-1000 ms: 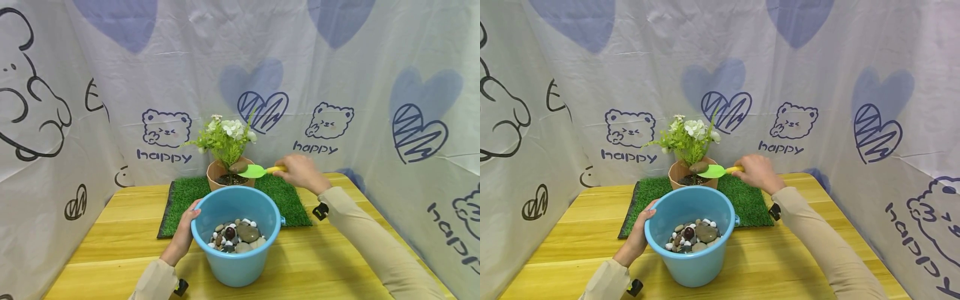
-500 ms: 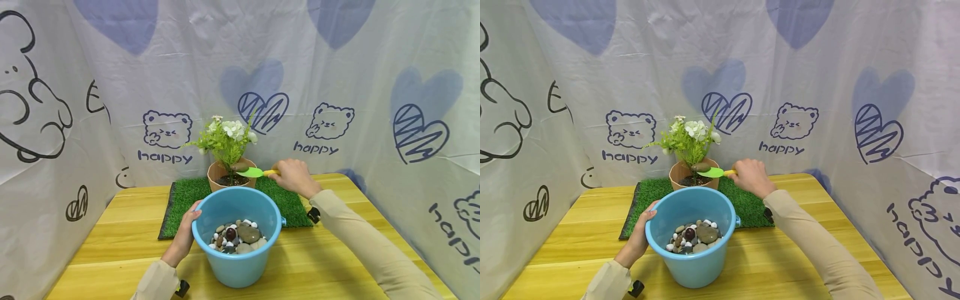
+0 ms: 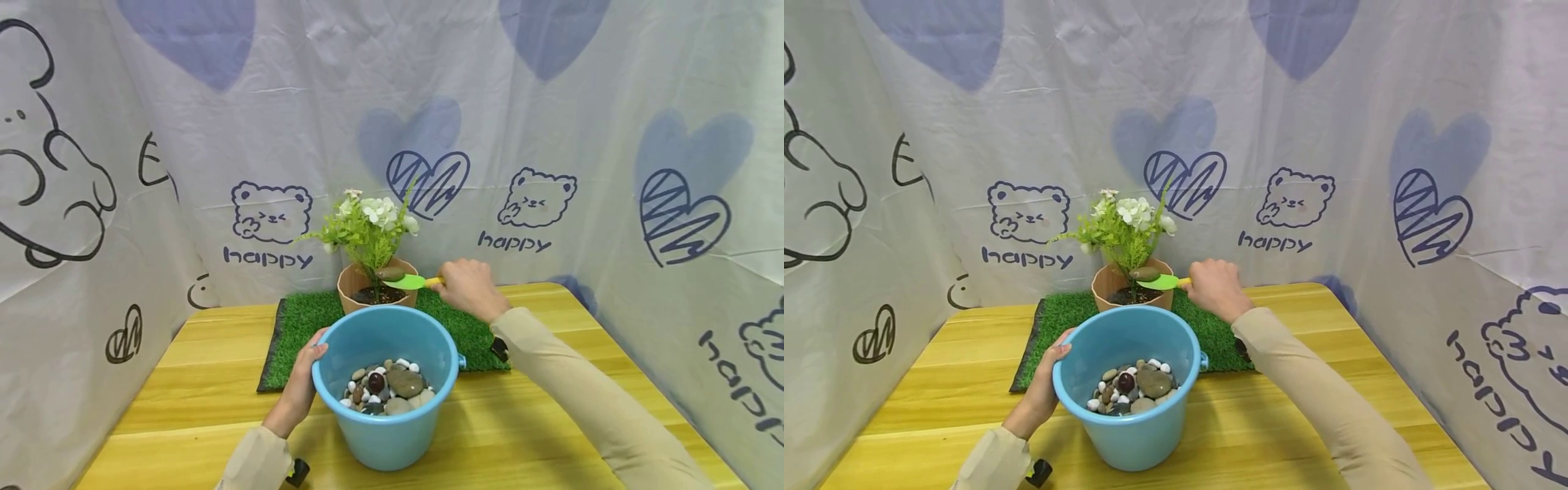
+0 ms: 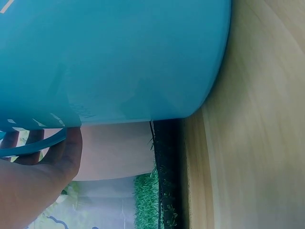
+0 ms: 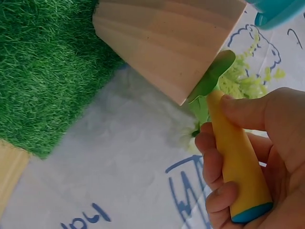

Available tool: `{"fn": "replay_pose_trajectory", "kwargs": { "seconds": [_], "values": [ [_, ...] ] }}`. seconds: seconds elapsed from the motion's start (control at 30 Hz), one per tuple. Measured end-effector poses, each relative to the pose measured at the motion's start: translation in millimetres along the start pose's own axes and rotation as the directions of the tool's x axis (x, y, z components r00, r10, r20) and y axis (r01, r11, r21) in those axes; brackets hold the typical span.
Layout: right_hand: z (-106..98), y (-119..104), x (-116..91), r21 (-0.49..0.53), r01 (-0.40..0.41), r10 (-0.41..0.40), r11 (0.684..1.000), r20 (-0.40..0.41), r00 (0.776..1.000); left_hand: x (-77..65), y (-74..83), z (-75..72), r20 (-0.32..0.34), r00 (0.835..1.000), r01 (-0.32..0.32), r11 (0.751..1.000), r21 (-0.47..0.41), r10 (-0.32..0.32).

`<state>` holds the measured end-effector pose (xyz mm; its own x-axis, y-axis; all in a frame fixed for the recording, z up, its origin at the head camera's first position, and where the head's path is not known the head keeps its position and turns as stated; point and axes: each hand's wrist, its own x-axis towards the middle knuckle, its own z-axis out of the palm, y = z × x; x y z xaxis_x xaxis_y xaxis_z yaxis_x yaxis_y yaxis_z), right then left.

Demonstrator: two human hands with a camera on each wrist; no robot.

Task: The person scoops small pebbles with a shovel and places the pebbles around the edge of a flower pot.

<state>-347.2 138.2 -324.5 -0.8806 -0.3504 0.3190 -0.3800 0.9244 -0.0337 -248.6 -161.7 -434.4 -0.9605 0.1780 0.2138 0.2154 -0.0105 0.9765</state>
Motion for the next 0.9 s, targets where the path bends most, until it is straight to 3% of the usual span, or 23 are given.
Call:
{"fn": "replay_pose_trajectory", "kwargs": {
  "seconds": [0.4, 0.63, 0.9],
  "values": [
    [2, -22, 2, -0.074, -0.026, 0.024, 0.997, -0.037, 0.999, -0.7, 0.1, 0.1, -0.002, 1.000, 0.003, 1.000, -0.002, -0.003],
    [-10, -26, 3, -0.115, -0.013, 0.006, 0.993, -0.065, 0.998, -0.5, 0.8, 0.9, -0.007, 1.000, -0.002, 1.000, -0.003, 0.002],
    [-23, -37, 13, -0.152, -0.027, 0.028, 0.988, 0.008, 1.000, -0.8, 0.5, 1.0, -0.009, 1.000, 0.004, 1.000, -0.008, -0.004]
  ]
}}
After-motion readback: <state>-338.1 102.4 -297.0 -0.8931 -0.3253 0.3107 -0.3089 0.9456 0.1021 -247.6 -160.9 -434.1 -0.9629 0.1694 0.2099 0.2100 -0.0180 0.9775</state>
